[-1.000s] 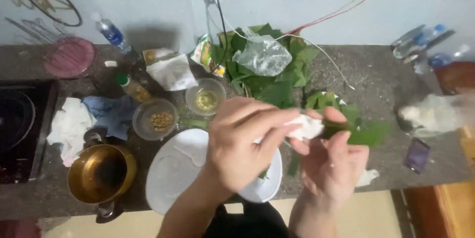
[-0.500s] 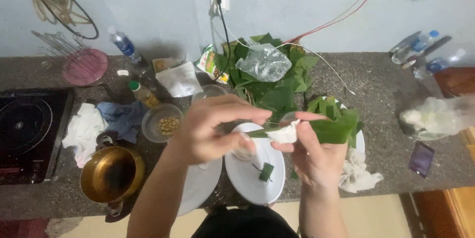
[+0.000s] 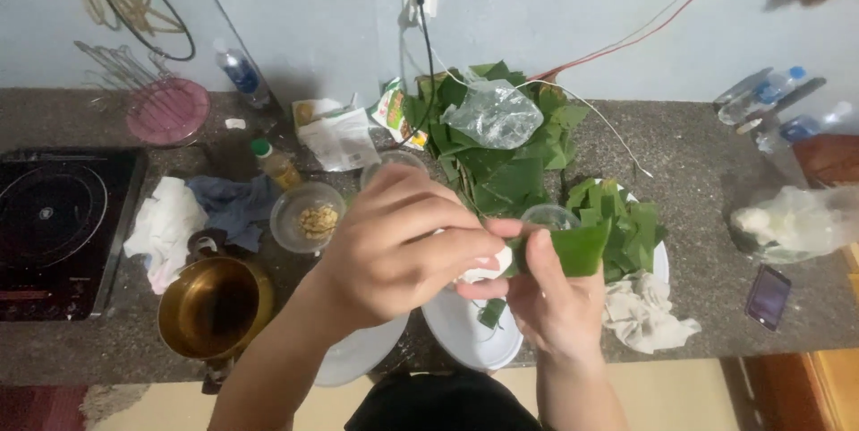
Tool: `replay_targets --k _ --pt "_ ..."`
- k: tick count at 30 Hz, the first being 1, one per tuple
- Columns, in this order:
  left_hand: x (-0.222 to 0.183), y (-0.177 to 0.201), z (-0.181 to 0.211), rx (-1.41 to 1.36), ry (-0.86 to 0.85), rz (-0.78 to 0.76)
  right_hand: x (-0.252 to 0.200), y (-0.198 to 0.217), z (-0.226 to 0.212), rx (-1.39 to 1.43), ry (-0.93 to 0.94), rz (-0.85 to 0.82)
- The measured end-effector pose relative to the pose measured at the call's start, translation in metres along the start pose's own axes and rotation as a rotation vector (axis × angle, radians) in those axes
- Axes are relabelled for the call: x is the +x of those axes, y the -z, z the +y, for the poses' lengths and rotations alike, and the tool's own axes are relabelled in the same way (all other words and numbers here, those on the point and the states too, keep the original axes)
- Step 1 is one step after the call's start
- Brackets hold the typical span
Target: Preparing food items by applying paste and ingredients to green leaves and folding them into small packets.
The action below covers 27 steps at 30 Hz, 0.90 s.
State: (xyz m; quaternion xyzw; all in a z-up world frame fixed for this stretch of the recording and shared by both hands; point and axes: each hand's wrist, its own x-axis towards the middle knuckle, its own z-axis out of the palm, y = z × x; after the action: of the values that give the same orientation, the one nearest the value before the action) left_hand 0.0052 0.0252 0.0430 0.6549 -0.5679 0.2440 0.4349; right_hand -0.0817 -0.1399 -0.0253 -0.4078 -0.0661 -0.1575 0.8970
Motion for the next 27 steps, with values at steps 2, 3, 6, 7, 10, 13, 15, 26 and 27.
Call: replay_targets --k 2,3,6,7,10,13,15,26,27 --pt "-0.001 0.010 0.002 0.041 -0.044 0.008 0.003 -0.010 0.007 -0.061 -0.068 0.115" --pt "-0.004 0.015 0.000 0.046 -0.040 0.009 0.004 -0.014 0.011 -0.060 -0.072 0.110" --pt "-0.015 0.034 -0.005 0.131 -0.154 -0.018 0.006 -0.027 0.024 -0.081 -0.146 0.206" --pt "-0.020 0.039 -0.007 0.162 -0.166 -0.016 0.005 -0.031 0.027 -0.098 -0.154 0.174" --pt "-0.032 0.057 -0.010 0.257 -0.224 -0.020 -0.001 -0.039 0.036 -0.091 -0.218 0.100" --pt "-0.042 0.072 -0.010 0.379 -0.283 -0.021 -0.001 -0.052 0.043 -0.034 -0.151 -0.034" --pt "-0.047 0.081 -0.009 0.445 -0.297 -0.019 0.000 -0.064 0.046 0.007 -0.028 -0.134" --pt "-0.068 0.081 0.024 -0.040 0.460 0.112 -0.001 -0.083 0.064 0.040 0.101 -0.242" --pt "-0.066 0.079 0.025 -0.041 0.462 0.114 -0.002 -0.082 0.064 0.039 0.099 -0.242"
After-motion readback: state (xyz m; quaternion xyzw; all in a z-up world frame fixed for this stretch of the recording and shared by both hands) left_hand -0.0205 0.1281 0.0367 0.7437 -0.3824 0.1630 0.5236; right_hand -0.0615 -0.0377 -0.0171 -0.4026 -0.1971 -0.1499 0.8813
